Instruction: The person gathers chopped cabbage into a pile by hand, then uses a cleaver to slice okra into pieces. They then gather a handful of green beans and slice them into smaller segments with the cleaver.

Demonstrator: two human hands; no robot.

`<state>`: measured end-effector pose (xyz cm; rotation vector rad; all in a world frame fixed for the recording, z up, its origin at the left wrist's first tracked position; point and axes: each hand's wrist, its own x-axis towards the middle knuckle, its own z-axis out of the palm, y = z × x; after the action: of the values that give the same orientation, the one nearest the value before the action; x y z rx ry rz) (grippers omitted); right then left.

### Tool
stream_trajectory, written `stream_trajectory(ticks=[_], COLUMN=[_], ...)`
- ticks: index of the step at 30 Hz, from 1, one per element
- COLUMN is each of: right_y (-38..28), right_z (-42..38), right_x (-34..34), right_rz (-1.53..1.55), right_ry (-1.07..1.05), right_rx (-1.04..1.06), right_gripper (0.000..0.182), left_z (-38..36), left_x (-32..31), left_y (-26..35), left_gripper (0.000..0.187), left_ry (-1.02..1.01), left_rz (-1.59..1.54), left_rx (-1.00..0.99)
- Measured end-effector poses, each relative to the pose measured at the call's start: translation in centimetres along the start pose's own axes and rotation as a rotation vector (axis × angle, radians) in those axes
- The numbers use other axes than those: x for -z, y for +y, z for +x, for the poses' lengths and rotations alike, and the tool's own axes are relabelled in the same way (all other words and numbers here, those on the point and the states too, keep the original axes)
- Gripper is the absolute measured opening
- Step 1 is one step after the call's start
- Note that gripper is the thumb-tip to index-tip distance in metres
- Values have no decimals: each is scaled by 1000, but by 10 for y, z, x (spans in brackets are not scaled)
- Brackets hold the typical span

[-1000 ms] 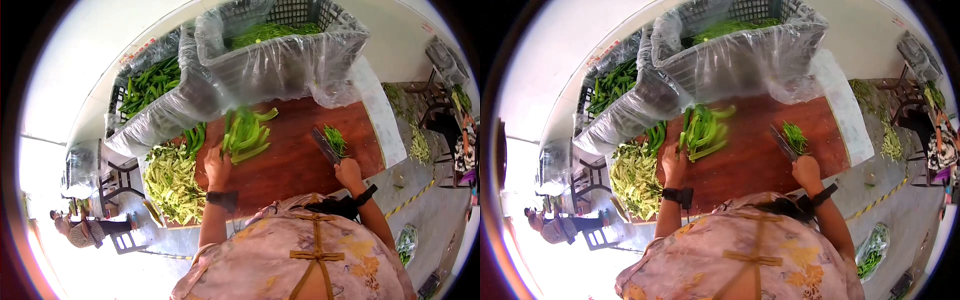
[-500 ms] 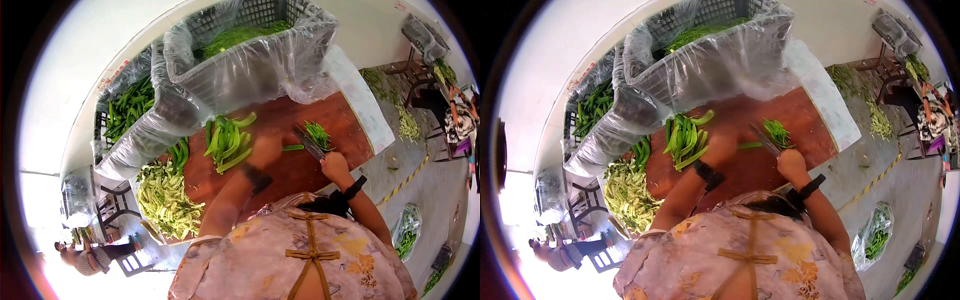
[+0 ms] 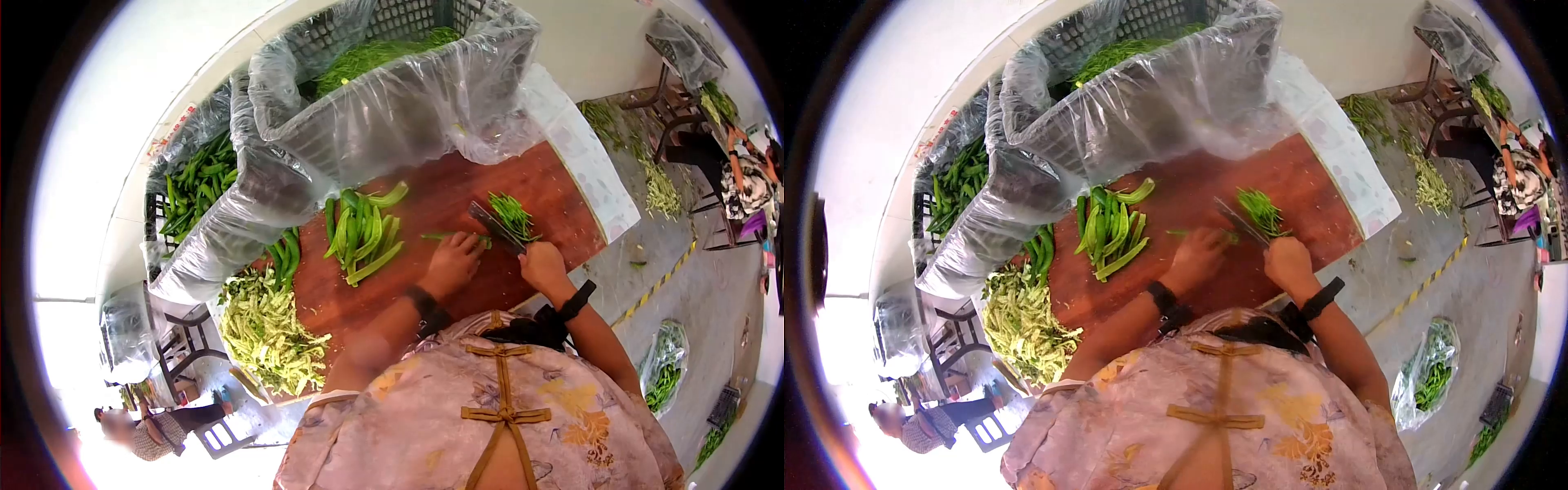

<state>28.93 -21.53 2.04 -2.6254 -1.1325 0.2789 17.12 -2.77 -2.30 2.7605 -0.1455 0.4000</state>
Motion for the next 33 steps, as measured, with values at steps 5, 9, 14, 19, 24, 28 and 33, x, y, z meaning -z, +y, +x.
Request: stream_trajectory(ticks=[5,9,14,19,24,28,33], right_y=[10,5,12,8,6,-2,-7], right_z=[5,4,3,4,7,18,51], right_x=[0,4,-7,-3,-1,-13,-15], right_rz=[-50,-60,-75,-108,-111,-72,-19], right_ry=[64,65,105,68,20,11,149], right_rx=[-70,-39,57,75,98,83,120], right_gripper=[21,20,18,13,12,11,17], left_z=[9,24,28,30,32,32,31], left_x=[-1,-6,-12,-1,-5,0,-4], left_y=[4,6,4,7,4,4,-1], left_gripper=[40,40,39,38,37,35,34], left_ry=[24,18,-49,-66,-54,-17,58], left_rz=[33,61,20,22,-13,-21,-40], left_rx=[-49,-65,-26,-10,-6,-21,-66])
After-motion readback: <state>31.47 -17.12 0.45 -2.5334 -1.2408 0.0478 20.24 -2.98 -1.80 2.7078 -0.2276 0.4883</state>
